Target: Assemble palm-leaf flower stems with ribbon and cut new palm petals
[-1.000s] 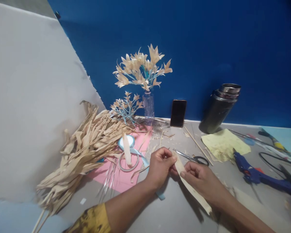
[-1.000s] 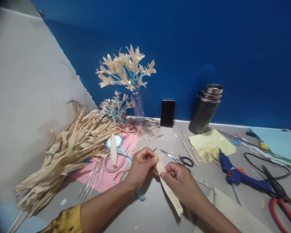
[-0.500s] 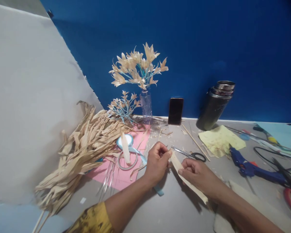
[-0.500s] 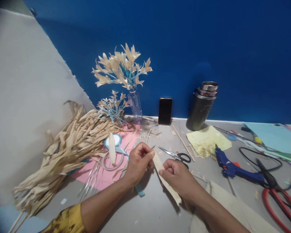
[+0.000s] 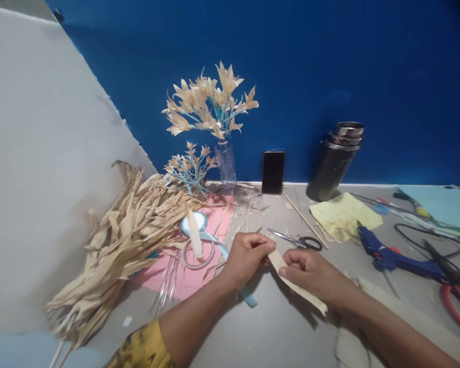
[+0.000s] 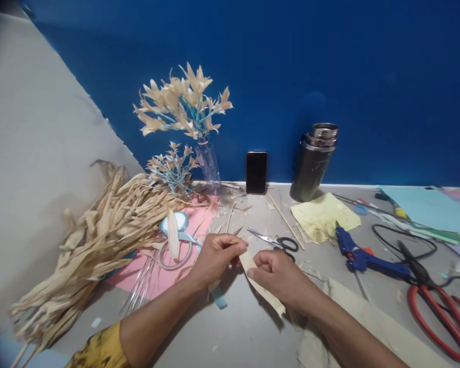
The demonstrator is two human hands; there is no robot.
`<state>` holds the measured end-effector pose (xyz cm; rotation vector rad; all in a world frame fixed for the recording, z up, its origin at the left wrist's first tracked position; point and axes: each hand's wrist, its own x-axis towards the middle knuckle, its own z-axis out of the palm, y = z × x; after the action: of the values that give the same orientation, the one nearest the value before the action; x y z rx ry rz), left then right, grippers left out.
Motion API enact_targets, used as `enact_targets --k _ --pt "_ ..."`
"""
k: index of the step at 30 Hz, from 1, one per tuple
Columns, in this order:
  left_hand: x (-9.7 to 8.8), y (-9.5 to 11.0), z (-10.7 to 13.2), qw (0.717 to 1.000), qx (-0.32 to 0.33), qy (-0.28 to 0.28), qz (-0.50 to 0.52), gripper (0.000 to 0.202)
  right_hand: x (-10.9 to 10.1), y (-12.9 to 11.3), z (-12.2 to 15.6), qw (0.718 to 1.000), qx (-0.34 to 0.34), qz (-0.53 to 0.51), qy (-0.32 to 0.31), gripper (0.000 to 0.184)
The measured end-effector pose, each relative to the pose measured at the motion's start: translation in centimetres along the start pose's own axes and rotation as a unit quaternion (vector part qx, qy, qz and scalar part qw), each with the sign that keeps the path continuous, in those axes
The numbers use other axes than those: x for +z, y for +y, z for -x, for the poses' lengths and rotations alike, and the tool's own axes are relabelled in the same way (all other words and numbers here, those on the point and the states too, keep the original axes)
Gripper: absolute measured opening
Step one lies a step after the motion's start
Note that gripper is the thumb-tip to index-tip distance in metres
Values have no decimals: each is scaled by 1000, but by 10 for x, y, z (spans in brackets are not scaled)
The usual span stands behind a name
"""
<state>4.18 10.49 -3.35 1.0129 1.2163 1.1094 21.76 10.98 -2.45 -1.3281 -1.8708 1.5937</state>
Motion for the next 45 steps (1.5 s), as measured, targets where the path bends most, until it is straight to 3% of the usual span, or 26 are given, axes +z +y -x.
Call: enact_targets --k 3,9,15,17,20,22,24,27,36,38,42,45 --pt "2 -2 3 999 16 31 -25 18 -3 -1 0 1000 -14 28 2 28" --pt "0 0 4 984 98 38 -141 17 -7 2 -1 999 -21 41 0 28" --pt "-9 3 -1 986 54 -61 -145 8 -12 2 -1 994 -16 110 5 22" --pt "-13 5 -5 986 48 -44 -152 9 -19 4 -1 984 -46 162 54 28" --pt "-18 7 -11 992 45 45 -111 10 -36 10 -4 934 -85 287 196 30" --pt "-21 7 -15 993 38 90 -69 14 -46 17 -7 895 -73 369 239 22" --pt "-23 6 -19 993 24 118 -14 19 -52 22 -10 877 -52 421 226 15" --pt "-24 3 -22 989 -7 135 62 28 -52 26 -13 875 -30 451 176 13" --pt "-19 1 -24 981 -22 99 163 19 -52 27 -10 841 0 516 164 15" --pt "-20 1 -24 979 -32 99 177 18 -55 29 -10 857 -8 487 168 19" --pt "-23 0 -24 967 -58 112 223 17 -54 30 -10 948 -67 292 105 19" --pt "-24 -1 -23 961 -63 121 242 17 -48 27 -11 977 -71 195 58 9"
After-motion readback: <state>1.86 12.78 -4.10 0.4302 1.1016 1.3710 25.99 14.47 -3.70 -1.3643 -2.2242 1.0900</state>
